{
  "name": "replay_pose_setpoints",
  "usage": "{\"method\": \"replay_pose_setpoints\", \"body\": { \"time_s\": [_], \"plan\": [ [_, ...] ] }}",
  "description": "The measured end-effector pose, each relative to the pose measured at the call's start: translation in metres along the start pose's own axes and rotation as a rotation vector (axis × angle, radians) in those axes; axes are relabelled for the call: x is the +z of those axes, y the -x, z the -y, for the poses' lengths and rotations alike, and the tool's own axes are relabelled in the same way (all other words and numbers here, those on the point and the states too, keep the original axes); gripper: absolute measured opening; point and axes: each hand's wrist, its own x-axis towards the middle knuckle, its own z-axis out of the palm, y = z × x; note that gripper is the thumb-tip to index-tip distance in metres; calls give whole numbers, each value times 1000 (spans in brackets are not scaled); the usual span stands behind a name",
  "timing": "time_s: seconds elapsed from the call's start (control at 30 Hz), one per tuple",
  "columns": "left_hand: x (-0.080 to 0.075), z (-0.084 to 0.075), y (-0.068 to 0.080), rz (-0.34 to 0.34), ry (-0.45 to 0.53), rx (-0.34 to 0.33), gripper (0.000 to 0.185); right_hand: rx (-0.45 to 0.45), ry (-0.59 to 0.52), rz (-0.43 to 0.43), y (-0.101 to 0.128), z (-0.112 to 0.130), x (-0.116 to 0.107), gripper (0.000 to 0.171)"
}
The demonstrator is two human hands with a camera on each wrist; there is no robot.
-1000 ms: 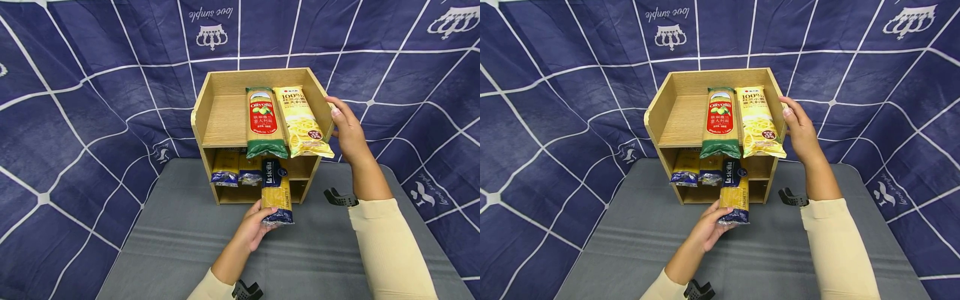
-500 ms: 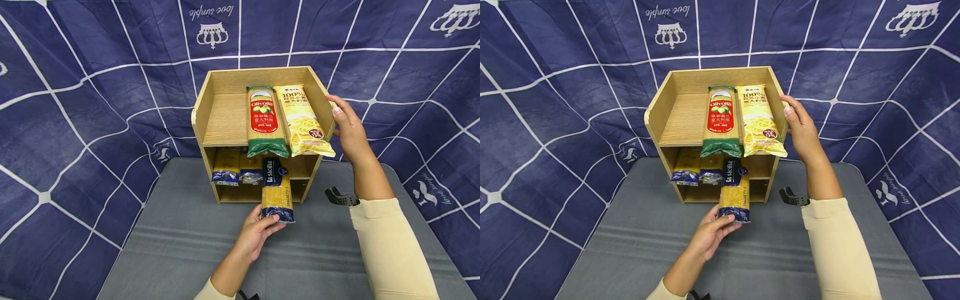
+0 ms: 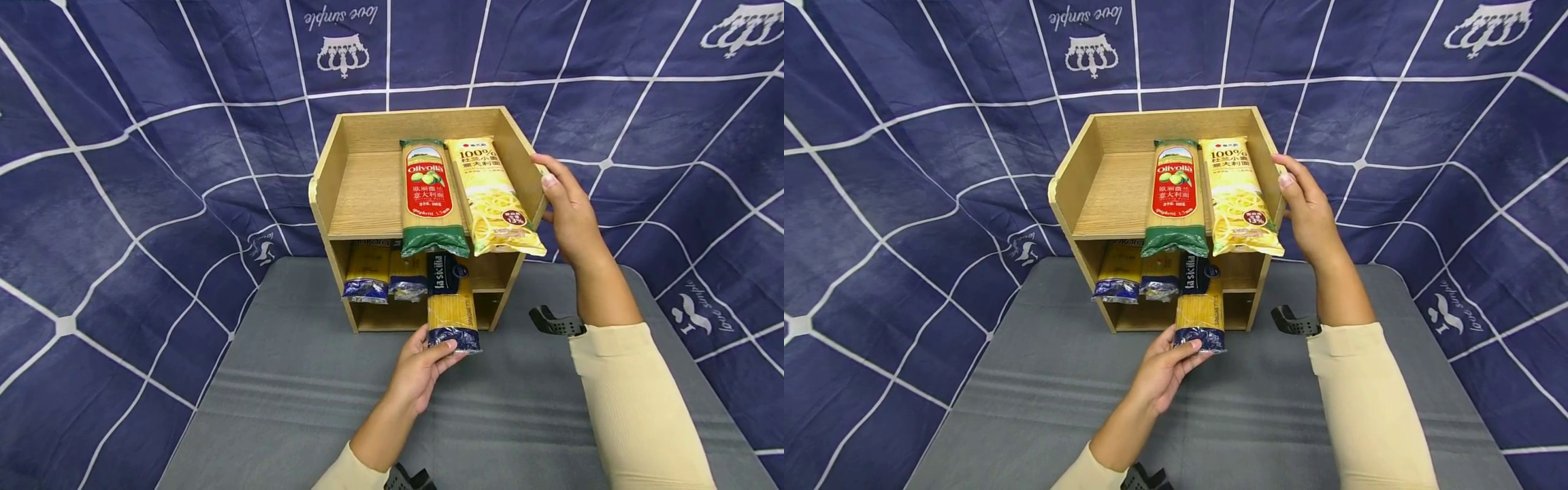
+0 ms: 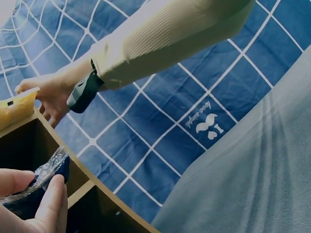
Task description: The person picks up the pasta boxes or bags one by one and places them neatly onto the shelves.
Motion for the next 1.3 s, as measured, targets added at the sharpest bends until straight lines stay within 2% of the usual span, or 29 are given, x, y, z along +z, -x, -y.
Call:
{"method": "replay_pose_setpoints", "body": {
  "time_s": [0.63,0.83,0.93,1.0,1.13,1.2,1.3],
  "plan": [
    [1,-9,-39,-56,39,71,52,-16,-6,9,-1,1,5,41],
    [-4,-10,-40,-27,7,66,60,-10,-13,4,-1,1,4,41],
    [-13,-9,-34,-9,-94,53,68,-11,-19,3,0,1,3,41],
    [-18,-10,-28,-7,-192,42,66,-11,-18,2,0,1,3,41],
    [-25,-16,-19,-5,-384,42,42,-9,-8,-2,1,2,2,41],
    [-25,-21,-15,0,-479,68,32,-9,-7,-1,1,1,1,41],
    [-23,-29,-9,12,-639,112,27,-15,-8,2,2,1,1,41]
  ]
}}
